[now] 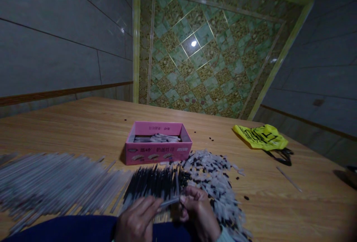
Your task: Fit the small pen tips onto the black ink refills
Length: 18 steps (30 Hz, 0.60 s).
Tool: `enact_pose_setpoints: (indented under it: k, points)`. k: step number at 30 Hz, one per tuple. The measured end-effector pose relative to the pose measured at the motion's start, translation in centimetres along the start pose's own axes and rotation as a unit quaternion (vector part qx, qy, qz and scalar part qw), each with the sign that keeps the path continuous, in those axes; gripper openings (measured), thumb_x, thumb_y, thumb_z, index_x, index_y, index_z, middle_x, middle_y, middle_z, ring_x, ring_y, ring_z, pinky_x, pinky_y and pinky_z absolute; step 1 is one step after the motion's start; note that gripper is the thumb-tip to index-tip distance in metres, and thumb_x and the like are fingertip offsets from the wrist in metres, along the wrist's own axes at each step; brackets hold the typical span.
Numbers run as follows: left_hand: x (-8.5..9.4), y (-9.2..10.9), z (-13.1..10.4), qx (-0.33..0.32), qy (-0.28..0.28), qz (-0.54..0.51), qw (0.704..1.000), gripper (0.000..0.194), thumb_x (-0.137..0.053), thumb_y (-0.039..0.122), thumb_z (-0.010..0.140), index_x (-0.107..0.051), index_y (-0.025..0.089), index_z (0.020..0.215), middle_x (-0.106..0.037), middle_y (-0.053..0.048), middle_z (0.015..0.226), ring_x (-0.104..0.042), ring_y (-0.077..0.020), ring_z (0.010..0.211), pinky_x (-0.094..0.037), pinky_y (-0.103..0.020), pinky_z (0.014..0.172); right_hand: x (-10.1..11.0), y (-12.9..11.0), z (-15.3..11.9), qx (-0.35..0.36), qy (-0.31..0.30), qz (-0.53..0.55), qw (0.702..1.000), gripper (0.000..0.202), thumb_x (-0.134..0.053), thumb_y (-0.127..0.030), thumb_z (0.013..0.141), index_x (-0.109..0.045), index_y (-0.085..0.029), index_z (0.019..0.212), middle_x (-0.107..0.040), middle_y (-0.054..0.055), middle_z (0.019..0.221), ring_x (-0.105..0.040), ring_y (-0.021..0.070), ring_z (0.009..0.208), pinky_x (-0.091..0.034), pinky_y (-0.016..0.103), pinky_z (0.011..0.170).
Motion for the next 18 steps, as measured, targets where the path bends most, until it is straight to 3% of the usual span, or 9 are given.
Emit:
enact_pose_setpoints:
  k: [4, 9, 13, 18]
  points:
    - [0.1, 0.2, 0.2, 0.008, -0.012, 0.011, 1.0, 0.035, -0.045, 0.0, 0.074, -0.066, 0.02, 0.095, -0.07, -0.004, 0.078, -0.064, -0.0164, 0.069, -0.053, -0.026, 0.062, 0.2, -0.1, 0.0, -0.006, -0.01, -0.007, 1.0, 0.028, -0.076, -0.028, 0.054, -0.052, -0.012, 0.055, -0.057, 0.0, 0.042, -0.043, 0.0058, 0.03, -0.039, 0.019, 0.032]
    - [-0.4, 0.1, 0.1, 0.031, -0.009, 0.002, 0.999, 0.031, -0.049, 0.005, 0.076, -0.067, 0.021, 0.094, -0.07, -0.005, 0.079, -0.066, -0.0162, 0.07, -0.053, -0.024, 0.063, -0.2, 0.3, -0.1, -0.01, 0.027, 0.024, 0.999, 0.025, -0.074, -0.027, 0.056, -0.054, -0.012, 0.059, -0.057, -0.001, 0.045, -0.044, 0.0056, 0.034, -0.041, 0.018, 0.035]
    - [-1.1, -0.9, 0.0, 0.082, -0.01, -0.036, 0.996, 0.027, -0.051, 0.016, 0.079, -0.066, 0.024, 0.1, -0.071, -0.005, 0.081, -0.066, -0.0167, 0.074, -0.054, -0.024, 0.066, -0.4, 0.6, 0.4, 0.03, 0.033, 0.054, 0.998, 0.023, -0.07, -0.03, 0.061, -0.053, -0.014, 0.061, -0.055, -0.003, 0.042, -0.042, 0.0058, 0.031, -0.038, 0.017, 0.034]
    - [-0.8, -2.3, 0.0, 0.168, 0.025, -0.056, 0.984, 0.039, -0.053, 0.028, 0.079, -0.052, 0.021, 0.118, -0.065, -0.01, 0.106, -0.062, -0.0206, 0.095, -0.052, -0.03, 0.079, 1.0, -2.3, 0.8, 0.107, 0.065, 0.041, 0.991, 0.024, -0.072, -0.03, 0.061, -0.056, -0.014, 0.068, -0.057, -0.004, 0.046, -0.045, 0.0064, 0.033, -0.038, 0.017, 0.034]
Point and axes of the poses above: each hand's wrist, its own z-axis towards the middle knuckle, its own x-axis out of the back of the hand, y = z × x, the point moved 5 cm from there along z, towards the middle knuckle
